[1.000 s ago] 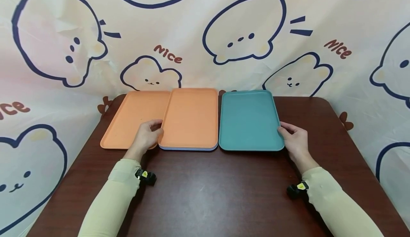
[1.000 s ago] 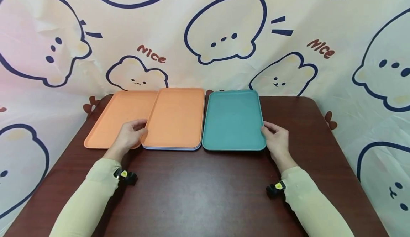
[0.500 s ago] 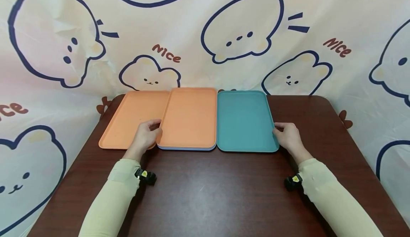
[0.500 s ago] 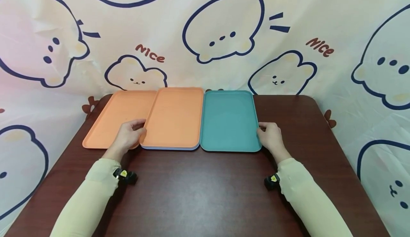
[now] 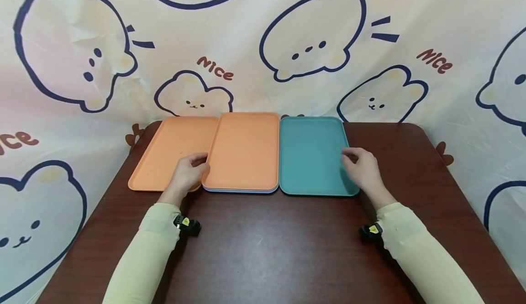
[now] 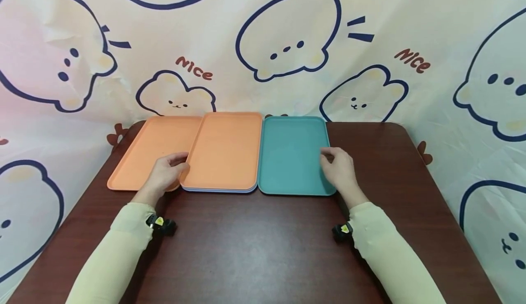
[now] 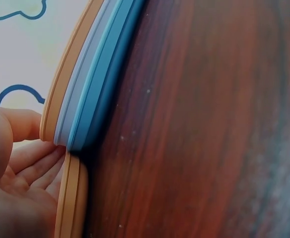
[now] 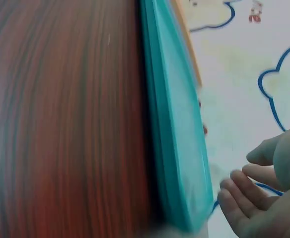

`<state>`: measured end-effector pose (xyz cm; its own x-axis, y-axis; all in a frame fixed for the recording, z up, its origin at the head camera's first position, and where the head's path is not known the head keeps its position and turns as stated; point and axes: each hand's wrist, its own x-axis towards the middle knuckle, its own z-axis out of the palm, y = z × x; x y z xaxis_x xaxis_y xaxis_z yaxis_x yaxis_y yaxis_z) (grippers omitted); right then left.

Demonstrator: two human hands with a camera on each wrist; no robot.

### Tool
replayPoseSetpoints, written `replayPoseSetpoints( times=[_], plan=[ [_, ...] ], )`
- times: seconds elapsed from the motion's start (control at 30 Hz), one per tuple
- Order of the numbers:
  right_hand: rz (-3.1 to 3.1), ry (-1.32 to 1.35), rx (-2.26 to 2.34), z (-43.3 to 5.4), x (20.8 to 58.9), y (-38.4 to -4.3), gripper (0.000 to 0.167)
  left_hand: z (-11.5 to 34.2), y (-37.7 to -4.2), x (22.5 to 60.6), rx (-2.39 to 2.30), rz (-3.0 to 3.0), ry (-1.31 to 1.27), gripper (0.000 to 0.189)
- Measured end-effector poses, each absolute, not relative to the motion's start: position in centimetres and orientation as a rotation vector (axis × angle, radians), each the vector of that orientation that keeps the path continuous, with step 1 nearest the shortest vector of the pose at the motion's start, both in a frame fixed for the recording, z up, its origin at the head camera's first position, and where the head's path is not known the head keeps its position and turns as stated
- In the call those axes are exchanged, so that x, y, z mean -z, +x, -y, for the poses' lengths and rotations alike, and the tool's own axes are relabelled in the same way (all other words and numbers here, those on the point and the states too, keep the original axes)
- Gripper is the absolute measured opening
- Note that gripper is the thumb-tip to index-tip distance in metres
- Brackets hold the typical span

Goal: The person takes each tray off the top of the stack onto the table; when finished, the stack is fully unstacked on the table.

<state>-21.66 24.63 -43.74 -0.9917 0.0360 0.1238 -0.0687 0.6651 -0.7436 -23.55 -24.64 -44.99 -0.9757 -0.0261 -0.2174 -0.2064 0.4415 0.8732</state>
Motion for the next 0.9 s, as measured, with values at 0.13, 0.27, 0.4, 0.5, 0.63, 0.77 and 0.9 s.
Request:
replayPoseSetpoints(
  times=[0.13,0.27,0.4,0.5,0.63,0.77,0.9],
  plan=[
    [2.739,0.067,-1.386,-22.2,43.6,-22.0,0.04,24.7,-23.6,45.0,-1.58,-2.49,-0.209,0.056],
    [2.724,0.072,-1.55,-19.5,43.6,-22.5,0.039,24.8,-23.6,45.0,-1.629,-2.457,-0.201,0.056],
    [2.716,0.077,-1.678,-16.9,43.9,-23.0,0.039,24.9,-23.4,45.0,-1.667,-2.427,-0.199,0.056],
    [2.697,0.072,-1.748,-15.2,44.3,-23.4,0.039,24.9,-23.3,45.1,-1.687,-2.406,-0.192,0.056],
    [2.66,0.058,-1.819,-13.5,44.6,-24.0,0.037,25.1,-23.3,45.3,-1.743,-2.376,-0.17,0.056],
    [2.643,0.066,-1.839,-12.1,44.9,-24.4,0.036,25.3,-23.3,45.5,-1.807,-2.341,-0.152,0.055],
    [2.659,0.086,-1.814,-10.7,45.3,-24.6,0.036,25.5,-23.3,45.8,-1.844,-2.312,-0.151,0.054]
  ],
)
